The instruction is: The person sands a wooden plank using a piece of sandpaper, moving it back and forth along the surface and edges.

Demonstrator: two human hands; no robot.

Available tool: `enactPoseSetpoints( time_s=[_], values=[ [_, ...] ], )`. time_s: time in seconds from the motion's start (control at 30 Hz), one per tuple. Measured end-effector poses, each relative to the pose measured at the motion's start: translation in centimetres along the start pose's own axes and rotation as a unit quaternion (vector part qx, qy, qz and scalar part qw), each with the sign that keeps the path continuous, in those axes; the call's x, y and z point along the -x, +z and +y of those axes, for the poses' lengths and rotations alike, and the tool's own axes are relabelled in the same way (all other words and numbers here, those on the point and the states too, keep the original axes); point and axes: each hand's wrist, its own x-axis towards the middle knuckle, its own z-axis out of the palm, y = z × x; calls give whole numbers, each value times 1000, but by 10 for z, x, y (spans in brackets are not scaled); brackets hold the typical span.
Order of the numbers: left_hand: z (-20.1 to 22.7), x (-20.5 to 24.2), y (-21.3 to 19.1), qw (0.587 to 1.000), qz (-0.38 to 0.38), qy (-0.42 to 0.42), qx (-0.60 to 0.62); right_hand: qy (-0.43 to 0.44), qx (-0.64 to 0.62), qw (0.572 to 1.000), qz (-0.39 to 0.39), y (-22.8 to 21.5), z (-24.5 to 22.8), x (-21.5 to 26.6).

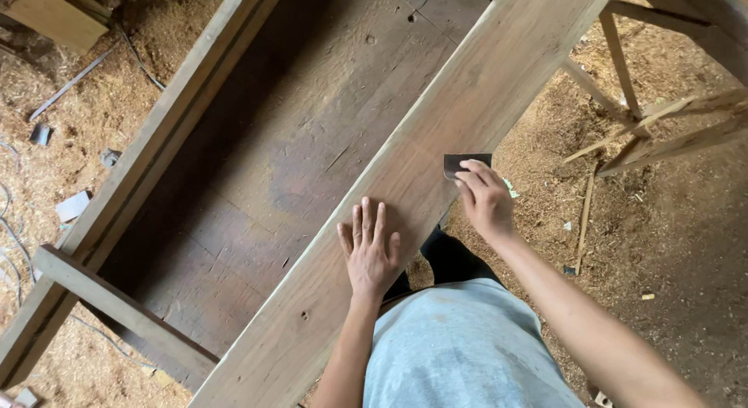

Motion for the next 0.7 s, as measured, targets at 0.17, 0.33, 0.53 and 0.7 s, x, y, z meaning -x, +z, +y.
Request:
enactPoseSetpoints(
  time_s=[0.17,0.33,0.53,0.7],
  values=[
    [13,-15,4,999,5,-43,-17,-197,-136,970,-31,3,3,-16],
    [25,-14,13,994,21,-93,-45,-153,-127,978,-57,8,24,-36],
    [41,-16,27,985,59,-150,-60,-160,-198,963,-83,19,33,-59],
    [43,-25,21,985,67,-153,-42,-271,-108,950,-109,29,38,-84]
  ],
)
